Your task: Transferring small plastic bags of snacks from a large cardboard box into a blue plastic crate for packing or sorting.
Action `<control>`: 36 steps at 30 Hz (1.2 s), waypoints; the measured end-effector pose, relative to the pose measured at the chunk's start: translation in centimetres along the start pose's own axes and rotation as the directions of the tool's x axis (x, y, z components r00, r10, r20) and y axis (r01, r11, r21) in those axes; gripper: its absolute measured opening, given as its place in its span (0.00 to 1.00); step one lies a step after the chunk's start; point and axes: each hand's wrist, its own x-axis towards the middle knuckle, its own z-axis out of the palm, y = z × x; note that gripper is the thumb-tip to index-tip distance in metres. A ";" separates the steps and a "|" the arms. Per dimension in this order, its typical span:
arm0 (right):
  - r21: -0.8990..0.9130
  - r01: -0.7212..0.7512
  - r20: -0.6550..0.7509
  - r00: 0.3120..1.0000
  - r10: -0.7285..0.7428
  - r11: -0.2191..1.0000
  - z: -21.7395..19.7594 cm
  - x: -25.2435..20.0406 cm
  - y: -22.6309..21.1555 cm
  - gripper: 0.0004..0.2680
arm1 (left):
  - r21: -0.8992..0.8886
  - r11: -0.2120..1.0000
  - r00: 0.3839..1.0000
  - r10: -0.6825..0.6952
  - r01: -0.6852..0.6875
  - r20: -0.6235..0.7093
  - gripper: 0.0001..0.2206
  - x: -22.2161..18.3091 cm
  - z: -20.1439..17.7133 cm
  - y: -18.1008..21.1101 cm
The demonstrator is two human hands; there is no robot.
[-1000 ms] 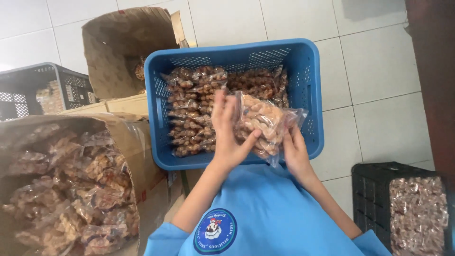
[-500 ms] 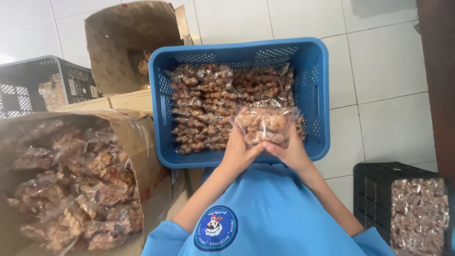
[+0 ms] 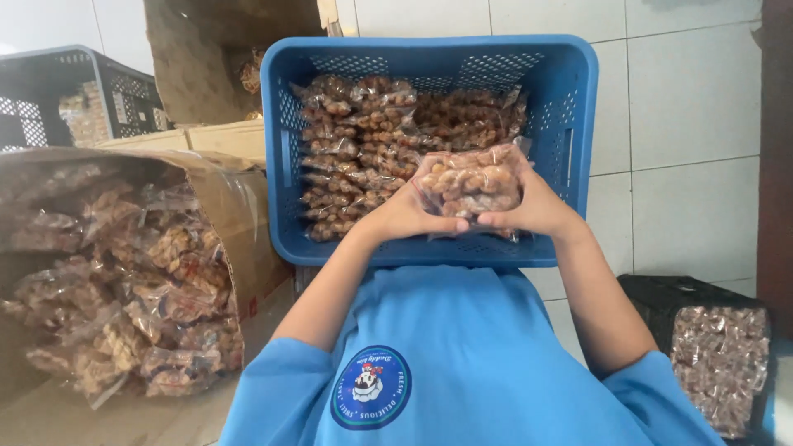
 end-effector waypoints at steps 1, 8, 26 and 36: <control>-0.002 0.001 0.007 1.000 -0.001 1.000 -0.1 0.2 -0.6 0.37 | -0.001 1.000 1.000 0.001 -0.001 -0.007 0.37 -0.1 0.0 -0.2; -0.647 -0.074 0.145 0.965 0.217 0.759 1.4 3.6 3.6 0.28 | 0.933 0.239 0.856 -0.504 0.270 -0.119 0.29 -2.8 -0.5 -10.3; -0.821 0.532 0.547 0.837 0.018 0.208 10.0 8.3 18.1 0.34 | 0.735 0.431 0.814 -0.508 0.523 -0.281 0.14 -4.9 -1.1 -11.5; -0.831 0.380 0.489 0.847 0.210 0.406 9.8 5.4 13.9 0.36 | 0.830 0.398 0.921 -0.172 0.391 -0.351 0.14 -7.7 1.3 -7.7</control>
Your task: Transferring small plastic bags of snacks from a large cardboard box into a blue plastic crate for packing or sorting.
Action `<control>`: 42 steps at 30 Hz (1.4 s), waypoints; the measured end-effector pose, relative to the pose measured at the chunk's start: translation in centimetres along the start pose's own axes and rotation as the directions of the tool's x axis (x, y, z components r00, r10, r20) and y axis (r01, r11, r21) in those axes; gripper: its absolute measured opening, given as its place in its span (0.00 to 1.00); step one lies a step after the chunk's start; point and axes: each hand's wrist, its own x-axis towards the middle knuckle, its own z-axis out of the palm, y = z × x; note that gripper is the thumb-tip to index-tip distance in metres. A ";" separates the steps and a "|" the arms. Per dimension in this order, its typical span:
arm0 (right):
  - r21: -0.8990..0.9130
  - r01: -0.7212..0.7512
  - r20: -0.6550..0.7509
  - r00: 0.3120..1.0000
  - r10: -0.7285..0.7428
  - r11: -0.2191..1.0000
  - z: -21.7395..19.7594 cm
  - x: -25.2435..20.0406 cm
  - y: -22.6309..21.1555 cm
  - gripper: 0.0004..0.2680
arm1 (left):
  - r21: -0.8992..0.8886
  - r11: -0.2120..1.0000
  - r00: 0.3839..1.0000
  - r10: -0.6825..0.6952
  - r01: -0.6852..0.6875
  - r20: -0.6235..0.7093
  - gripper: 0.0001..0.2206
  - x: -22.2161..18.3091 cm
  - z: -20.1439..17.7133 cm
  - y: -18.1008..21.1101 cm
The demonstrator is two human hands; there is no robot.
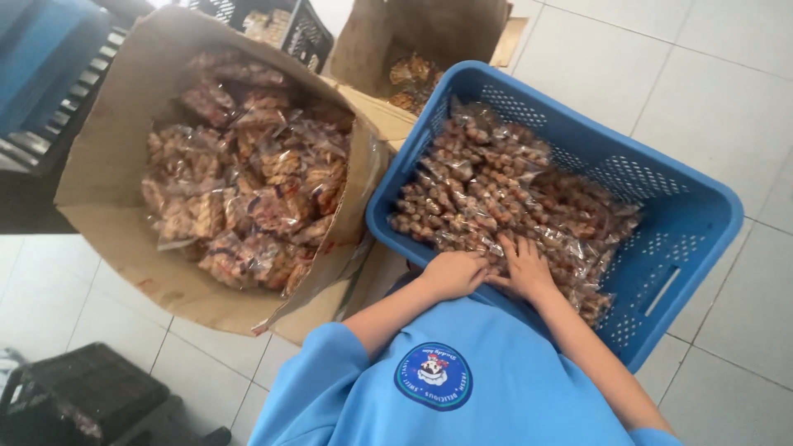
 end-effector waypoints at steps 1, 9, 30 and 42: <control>-0.003 0.013 0.002 1.000 -0.013 1.000 0.8 0.5 0.0 0.36 | -0.001 1.000 1.000 -0.012 0.012 -0.006 0.14 -0.1 0.3 -0.3; 0.027 -0.042 -0.020 0.999 0.042 0.999 1.0 1.0 -0.1 0.37 | 0.189 0.975 0.905 0.181 -0.114 -0.386 0.04 -0.7 -7.4 0.1; 0.494 -0.573 -0.337 0.567 0.751 0.654 -0.9 -9.2 -7.2 0.09 | -0.935 0.235 0.625 -0.780 0.265 -0.019 0.34 -5.2 -17.0 -34.1; 0.824 -0.223 -0.362 0.500 0.787 0.520 -0.6 -8.9 -8.2 0.07 | -0.902 0.431 0.576 -0.731 -0.026 -0.366 0.08 -10.0 -26.0 -21.8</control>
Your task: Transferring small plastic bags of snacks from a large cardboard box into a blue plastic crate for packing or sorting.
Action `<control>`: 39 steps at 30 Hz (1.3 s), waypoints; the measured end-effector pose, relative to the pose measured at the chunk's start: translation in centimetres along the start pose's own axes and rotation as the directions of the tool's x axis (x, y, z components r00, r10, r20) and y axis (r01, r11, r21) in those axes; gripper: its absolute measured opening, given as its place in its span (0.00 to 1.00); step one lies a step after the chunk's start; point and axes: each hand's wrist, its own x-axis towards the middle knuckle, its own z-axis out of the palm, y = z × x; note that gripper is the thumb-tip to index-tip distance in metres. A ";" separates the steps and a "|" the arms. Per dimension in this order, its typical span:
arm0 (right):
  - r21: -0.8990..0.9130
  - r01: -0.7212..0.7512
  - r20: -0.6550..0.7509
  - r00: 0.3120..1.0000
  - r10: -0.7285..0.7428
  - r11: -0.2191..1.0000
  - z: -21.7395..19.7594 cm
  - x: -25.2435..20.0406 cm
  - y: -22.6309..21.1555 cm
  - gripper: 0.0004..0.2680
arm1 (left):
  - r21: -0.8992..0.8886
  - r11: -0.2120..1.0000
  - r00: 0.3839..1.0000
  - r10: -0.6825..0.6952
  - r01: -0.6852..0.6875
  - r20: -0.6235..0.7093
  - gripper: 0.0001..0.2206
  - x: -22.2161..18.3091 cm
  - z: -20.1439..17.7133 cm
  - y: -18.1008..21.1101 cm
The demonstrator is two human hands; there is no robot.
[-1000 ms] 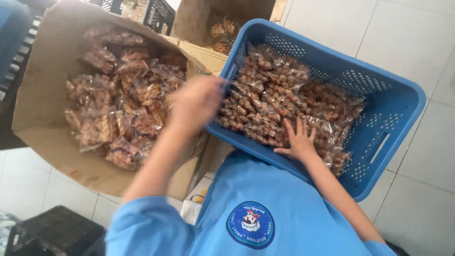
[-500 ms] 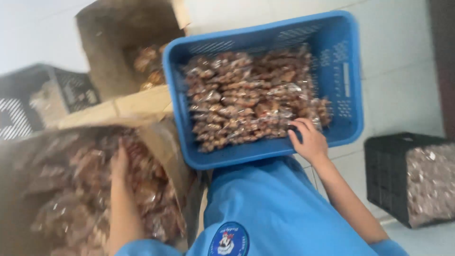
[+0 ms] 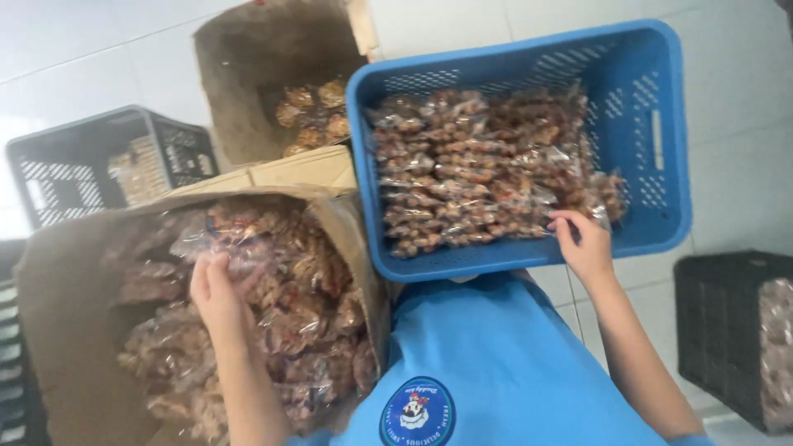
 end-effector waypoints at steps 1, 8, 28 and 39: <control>0.009 0.020 0.014 1.000 -0.021 1.000 -0.3 -0.1 -3.9 0.07 | -0.004 1.000 1.000 0.011 -0.011 -0.024 0.08 -1.7 -0.3 1.7; 0.807 -0.178 0.419 0.844 -0.334 0.563 -0.1 -2.0 -21.1 0.25 | -0.188 0.932 0.675 0.354 -0.309 0.647 0.12 -10.5 5.1 5.9; 0.507 -0.423 0.252 0.906 0.341 0.751 -8.0 -2.1 -16.1 0.30 | 0.961 0.131 0.822 -0.498 -0.243 0.276 0.22 8.5 4.3 -6.5; 0.614 -0.387 0.190 0.918 0.347 0.688 -7.9 -3.6 -11.1 0.21 | 0.818 -0.327 0.879 -0.102 -0.473 0.467 0.27 15.3 3.1 -13.9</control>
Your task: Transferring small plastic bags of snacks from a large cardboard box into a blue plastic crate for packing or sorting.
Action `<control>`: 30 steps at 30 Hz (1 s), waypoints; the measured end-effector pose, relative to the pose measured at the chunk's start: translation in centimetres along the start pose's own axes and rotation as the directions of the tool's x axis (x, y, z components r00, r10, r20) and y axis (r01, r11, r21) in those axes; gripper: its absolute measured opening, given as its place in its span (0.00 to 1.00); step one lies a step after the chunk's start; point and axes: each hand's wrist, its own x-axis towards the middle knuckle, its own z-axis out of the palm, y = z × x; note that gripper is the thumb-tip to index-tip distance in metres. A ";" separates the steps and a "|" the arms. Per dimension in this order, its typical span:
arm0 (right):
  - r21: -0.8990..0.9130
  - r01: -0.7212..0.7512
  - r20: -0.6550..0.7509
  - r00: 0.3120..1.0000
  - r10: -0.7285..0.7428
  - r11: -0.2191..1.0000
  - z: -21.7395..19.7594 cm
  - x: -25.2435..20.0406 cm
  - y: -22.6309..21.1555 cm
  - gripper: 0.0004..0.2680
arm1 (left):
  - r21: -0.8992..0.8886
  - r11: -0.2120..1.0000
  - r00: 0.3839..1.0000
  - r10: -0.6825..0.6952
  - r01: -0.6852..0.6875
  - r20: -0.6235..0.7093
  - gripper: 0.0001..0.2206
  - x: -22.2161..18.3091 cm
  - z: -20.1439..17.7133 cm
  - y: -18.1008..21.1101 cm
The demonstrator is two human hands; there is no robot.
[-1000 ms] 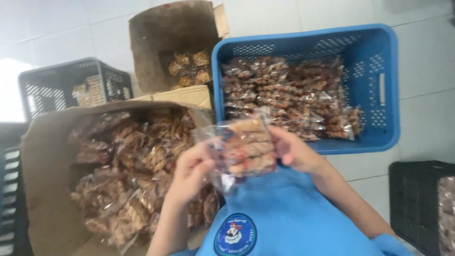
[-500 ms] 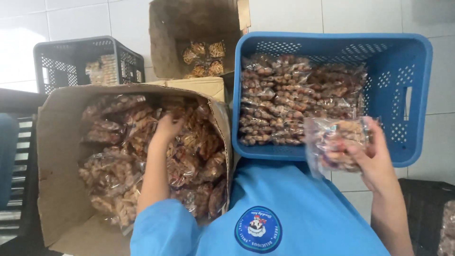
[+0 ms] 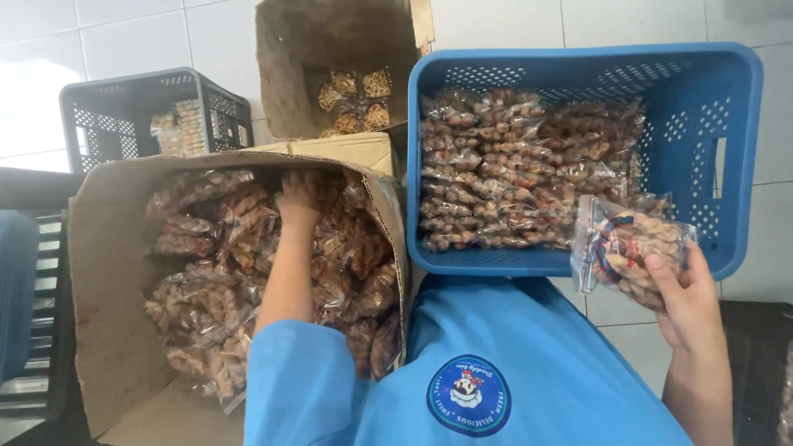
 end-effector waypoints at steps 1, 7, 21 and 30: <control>0.000 -0.004 -0.002 1.000 0.004 1.000 -0.1 0.0 0.3 0.21 | 0.002 1.000 1.000 0.002 -0.002 0.003 0.27 -0.2 0.2 -0.2; 0.068 -0.037 -0.006 0.999 0.038 0.997 -0.9 0.4 1.9 0.21 | 0.041 0.997 0.975 0.056 -0.066 0.214 0.20 -0.5 -3.7 -0.4; 0.353 -0.146 0.211 0.975 0.074 0.924 3.9 0.7 3.1 0.24 | -0.943 -0.284 0.962 -0.252 -0.175 -0.102 0.25 -20.4 -15.1 2.2; 0.273 -0.002 0.203 0.978 -0.055 0.962 4.6 0.8 4.3 0.18 | -0.768 -0.620 0.982 0.176 0.162 0.065 0.22 -21.7 -18.6 17.1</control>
